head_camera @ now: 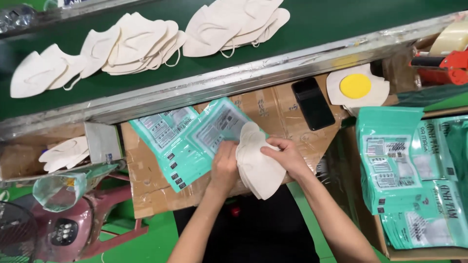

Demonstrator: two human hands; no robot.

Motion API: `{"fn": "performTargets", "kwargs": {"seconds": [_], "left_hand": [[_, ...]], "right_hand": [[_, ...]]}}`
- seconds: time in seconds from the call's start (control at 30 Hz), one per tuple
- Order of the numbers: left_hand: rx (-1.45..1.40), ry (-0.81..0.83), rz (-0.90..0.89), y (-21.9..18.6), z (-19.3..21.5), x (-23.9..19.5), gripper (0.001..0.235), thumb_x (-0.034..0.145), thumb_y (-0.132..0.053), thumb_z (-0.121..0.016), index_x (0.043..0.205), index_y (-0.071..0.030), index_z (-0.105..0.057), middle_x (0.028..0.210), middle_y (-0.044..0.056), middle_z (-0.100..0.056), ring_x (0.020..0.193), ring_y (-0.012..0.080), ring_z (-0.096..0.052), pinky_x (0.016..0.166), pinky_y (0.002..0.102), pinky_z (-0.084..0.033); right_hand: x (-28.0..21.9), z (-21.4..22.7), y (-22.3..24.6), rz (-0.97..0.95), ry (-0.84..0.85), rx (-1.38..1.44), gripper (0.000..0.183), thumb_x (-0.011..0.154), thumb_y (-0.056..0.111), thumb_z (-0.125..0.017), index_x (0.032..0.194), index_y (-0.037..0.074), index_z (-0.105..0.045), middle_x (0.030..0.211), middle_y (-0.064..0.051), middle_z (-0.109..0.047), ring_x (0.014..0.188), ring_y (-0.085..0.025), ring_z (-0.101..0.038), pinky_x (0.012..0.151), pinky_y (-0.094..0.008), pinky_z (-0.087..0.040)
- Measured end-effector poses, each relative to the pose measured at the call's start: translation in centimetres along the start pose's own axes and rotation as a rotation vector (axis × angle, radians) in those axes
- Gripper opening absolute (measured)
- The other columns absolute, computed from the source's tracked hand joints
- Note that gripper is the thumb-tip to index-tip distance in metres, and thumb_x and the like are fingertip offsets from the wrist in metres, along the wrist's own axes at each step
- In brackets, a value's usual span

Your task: The person gathers stacks of face masks from a conveyor belt, inserts them into individual plastic pouches, and organizes the packed items into a box.

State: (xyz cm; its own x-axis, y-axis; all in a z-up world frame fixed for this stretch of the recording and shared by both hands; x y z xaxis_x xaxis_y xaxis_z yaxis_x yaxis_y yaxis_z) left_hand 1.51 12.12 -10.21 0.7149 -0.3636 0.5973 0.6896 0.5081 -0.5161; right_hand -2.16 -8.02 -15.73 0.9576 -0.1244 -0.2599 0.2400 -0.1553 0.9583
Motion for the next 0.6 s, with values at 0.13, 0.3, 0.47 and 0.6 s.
{"fn": "performTargets", "kwargs": {"seconds": [0.13, 0.3, 0.47, 0.6], "left_hand": [[-0.020, -0.096, -0.084, -0.7, 0.3, 1.1, 0.019, 0.085, 0.001, -0.068, 0.103, 0.002, -0.064, 0.102, 0.016, -0.065, 0.096, 0.0370, -0.062, 0.084, 0.047, -0.052], [-0.181, -0.020, -0.066, -5.1, 1.7, 2.4, 0.023, 0.086, -0.002, -0.071, 0.107, 0.001, -0.061, 0.106, 0.015, -0.064, 0.102, 0.0328, -0.063, 0.091, 0.044, -0.051], [-0.747, -0.254, 0.686, 0.3, -2.6, -2.7, 0.044, 0.086, -0.009, -0.068, 0.126, 0.006, -0.056, 0.120, 0.013, -0.063, 0.112, 0.0259, -0.059, 0.098, 0.039, -0.046], [-0.777, -0.053, 0.943, -2.5, -4.0, -1.6, 0.040, 0.095, -0.014, -0.068, 0.131, 0.005, -0.061, 0.120, 0.012, -0.068, 0.109, 0.0209, -0.062, 0.099, 0.038, -0.048]], "right_hand": [[-1.9, -1.6, 3.5, 0.428, -0.237, -0.686, 0.025, 0.079, 0.014, -0.087, 0.092, -0.002, -0.072, 0.098, -0.008, -0.068, 0.093, -0.020, -0.067, 0.082, -0.033, -0.054], [-2.2, -0.6, 4.3, 0.445, -0.388, -0.391, 0.024, 0.078, 0.007, -0.080, 0.099, -0.002, -0.074, 0.107, -0.008, -0.064, 0.102, -0.019, -0.064, 0.089, -0.030, -0.050], [-1.5, -0.8, 4.7, 0.295, -0.365, -0.212, 0.032, 0.074, 0.006, -0.084, 0.104, 0.001, -0.075, 0.108, -0.005, -0.065, 0.102, -0.018, -0.064, 0.090, -0.028, -0.049], [0.2, -1.7, 1.7, 0.305, -0.565, -0.179, 0.054, 0.075, 0.006, -0.084, 0.122, 0.002, -0.058, 0.113, -0.009, -0.062, 0.105, -0.021, -0.061, 0.094, -0.031, -0.050]]}}
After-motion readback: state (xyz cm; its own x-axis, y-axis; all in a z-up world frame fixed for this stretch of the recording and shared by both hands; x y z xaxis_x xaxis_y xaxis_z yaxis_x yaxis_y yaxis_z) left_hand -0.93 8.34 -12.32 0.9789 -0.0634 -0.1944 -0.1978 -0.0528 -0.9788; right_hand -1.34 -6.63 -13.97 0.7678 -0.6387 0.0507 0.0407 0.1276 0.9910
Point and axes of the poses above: each hand's wrist, its own x-axis towards the middle knuckle, its own z-axis out of the back of the hand, y = z × x, the point moved 2 cm from there along x, towards the middle knuckle
